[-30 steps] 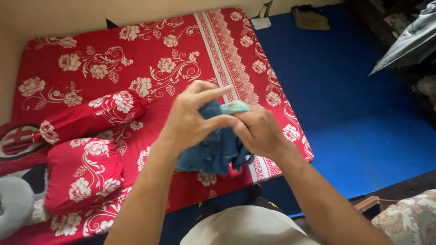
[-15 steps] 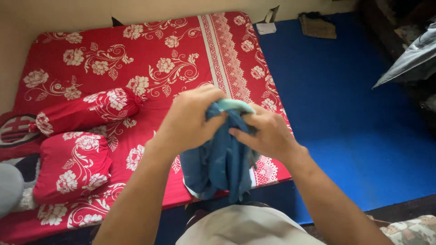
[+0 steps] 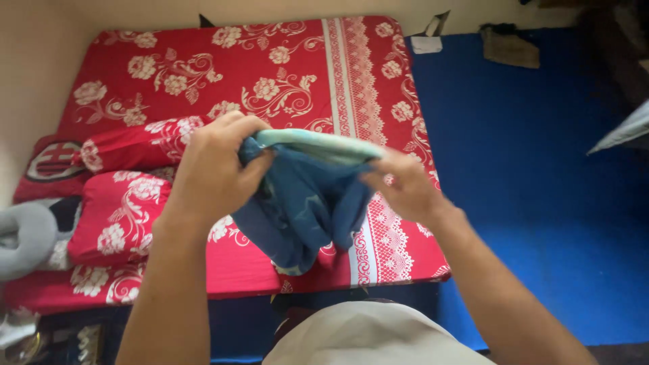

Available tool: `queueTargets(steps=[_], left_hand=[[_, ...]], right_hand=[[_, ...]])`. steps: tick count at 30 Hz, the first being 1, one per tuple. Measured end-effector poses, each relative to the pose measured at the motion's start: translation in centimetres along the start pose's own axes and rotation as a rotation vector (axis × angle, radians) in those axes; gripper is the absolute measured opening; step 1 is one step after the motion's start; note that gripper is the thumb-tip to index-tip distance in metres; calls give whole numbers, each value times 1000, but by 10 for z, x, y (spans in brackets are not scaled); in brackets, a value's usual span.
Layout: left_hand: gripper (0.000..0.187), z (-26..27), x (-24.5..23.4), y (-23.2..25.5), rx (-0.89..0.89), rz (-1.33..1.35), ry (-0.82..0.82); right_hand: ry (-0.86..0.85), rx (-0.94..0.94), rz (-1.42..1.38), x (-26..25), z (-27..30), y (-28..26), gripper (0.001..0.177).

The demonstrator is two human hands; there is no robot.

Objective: The person picks up a crumpled blue and light green towel from a chair, shakes it out, and folds it into a neat rectangle on a red floral bedspread. The folded towel is then placed on the bed.

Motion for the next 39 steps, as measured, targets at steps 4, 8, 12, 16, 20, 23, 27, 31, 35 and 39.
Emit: queueTargets(steps=[4,8,12,16,20,23,27,31,35,39], left_hand=[[24,10,9,-12,-48,-67,7],[27,13,-4,-11,-188,26,108],[29,8,-18,5,-217,181,206],[30,18,-17,-32,-201,84,195],[45,20,-14,-51,-143,1,49],[57,15,9,-28,-34,152,-124],[65,14,21,-5,38,464,-260],[60,19,18,-8,2,584,-347],[47,13,29,-17,29,598,-393],[12,0,16,-13,246,463,-292]], right_hand=[[55,12,29,-22,-21,-24,31],[-133,-70,229,3,-2,-20,32],[-391,186,418,44,39,24,30],[-307,173,356,55,43,30,28],[-17,178,84,34,21,-4,10],[28,98,112,33,-7,-61,12],[-26,48,179,33,-18,-101,16],[-36,87,249,28,-20,-121,16],[46,81,346,28,-19,-128,21],[126,161,526,40,6,-109,27]])
Point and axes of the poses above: each hand's wrist, its own z-axis away from the middle knuckle, its own x-axis out of the palm, y = z × x, the point moved 3 cm from there along -z, towards the middle knuckle, and after that the axes turned 6 degrees about y, right-handed, at the moved point
